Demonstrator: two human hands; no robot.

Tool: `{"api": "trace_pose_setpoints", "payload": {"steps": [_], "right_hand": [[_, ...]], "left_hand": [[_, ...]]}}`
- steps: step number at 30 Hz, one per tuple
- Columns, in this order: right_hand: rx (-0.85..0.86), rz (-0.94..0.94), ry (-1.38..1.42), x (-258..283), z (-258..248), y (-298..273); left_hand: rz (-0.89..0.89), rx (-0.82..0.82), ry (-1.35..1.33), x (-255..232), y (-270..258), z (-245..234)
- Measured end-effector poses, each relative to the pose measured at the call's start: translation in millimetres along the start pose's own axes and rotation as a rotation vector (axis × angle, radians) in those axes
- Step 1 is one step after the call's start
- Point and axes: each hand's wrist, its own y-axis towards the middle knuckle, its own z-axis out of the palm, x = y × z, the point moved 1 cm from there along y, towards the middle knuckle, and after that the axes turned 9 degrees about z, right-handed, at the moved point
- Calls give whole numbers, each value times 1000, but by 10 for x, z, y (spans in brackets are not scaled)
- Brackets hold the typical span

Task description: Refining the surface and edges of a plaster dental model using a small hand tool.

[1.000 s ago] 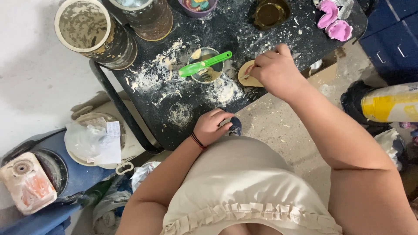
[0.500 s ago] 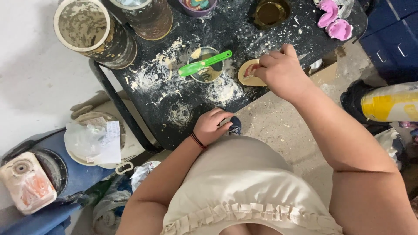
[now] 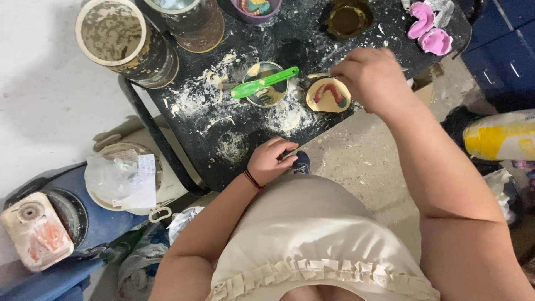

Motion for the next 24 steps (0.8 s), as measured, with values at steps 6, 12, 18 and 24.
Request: {"api": "trace_pose_setpoints", "payload": {"steps": [6,12,18,24], "right_hand": [[58,-176,12,634,65,375],[-93,-381,-247,993,371,611],[30,-415,-340,956,440,626],[183,-285,-323,1015,197,513]], "left_hand": [[176,-495,421,44,252,-739],[-105,-219,575,-403,659,-1249],[-90,-195,750,-55,765,-1110],[-70,-189,706,11,727,-1113]]}}
